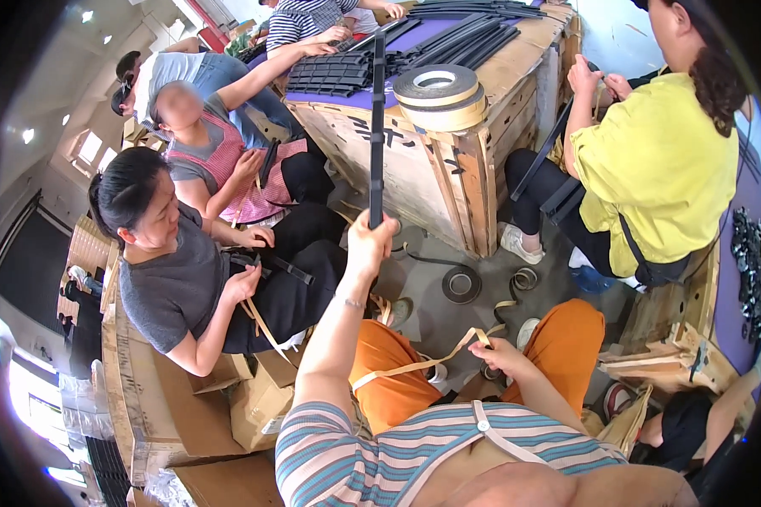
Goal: Applying adhesive tape strips to long plastic components in a workshop setting.
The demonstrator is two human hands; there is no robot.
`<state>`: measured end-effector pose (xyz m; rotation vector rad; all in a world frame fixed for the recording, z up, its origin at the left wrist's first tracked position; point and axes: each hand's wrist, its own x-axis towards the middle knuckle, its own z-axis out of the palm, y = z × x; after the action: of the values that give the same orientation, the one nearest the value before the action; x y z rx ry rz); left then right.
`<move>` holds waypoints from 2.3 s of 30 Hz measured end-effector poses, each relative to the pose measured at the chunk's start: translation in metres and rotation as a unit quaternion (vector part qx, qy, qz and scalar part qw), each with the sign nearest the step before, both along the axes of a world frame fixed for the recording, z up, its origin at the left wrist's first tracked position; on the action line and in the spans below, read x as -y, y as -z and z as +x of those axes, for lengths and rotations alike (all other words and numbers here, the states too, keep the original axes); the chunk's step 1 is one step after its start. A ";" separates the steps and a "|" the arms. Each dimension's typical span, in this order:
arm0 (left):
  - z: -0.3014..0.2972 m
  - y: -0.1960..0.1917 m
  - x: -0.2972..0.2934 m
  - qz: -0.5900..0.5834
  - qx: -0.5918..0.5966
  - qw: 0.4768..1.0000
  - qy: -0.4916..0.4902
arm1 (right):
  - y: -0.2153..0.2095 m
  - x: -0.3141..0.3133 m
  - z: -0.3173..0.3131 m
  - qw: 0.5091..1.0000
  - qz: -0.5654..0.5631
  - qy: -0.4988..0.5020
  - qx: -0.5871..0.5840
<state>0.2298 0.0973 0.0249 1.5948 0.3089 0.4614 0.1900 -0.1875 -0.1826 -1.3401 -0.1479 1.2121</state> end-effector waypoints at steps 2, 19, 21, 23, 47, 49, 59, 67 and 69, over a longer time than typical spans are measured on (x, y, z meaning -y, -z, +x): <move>0.032 -0.006 -0.016 0.015 0.002 1.000 -0.014 | 0.006 -0.004 0.001 1.000 0.028 -0.003 -0.013; 0.308 -0.077 -0.114 -0.108 -0.014 0.994 0.010 | -0.010 -0.040 0.011 0.998 -0.020 -0.054 0.031; 0.315 -0.081 -0.122 -0.116 -0.002 0.993 0.024 | 0.000 -0.041 0.008 0.998 0.007 -0.055 0.017; 0.319 -0.078 -0.127 -0.149 0.024 0.985 -0.088 | -0.001 -0.041 0.003 0.998 0.010 -0.060 0.020; -0.133 0.031 0.091 -0.041 -0.049 0.945 0.320 | -0.196 -0.071 0.024 0.881 0.456 -0.016 -0.124; -0.137 0.021 0.100 -0.018 -0.023 0.960 0.280 | -0.199 -0.070 0.014 0.900 0.426 0.013 -0.091; -0.120 0.006 0.098 0.269 0.150 0.944 0.120 | -0.185 -0.053 0.012 0.946 0.181 0.051 0.266; 0.035 -0.076 0.010 0.447 0.143 0.883 0.018 | -0.120 -0.073 0.068 0.931 0.026 -0.165 0.326; 0.100 -0.099 -0.006 0.549 0.159 0.820 0.014 | -0.093 -0.074 0.084 0.915 0.037 -0.174 0.362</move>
<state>0.3302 0.1028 0.1235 2.5785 -0.3244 0.9757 0.2737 -0.1135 -0.0894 -1.6880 -0.9853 0.9207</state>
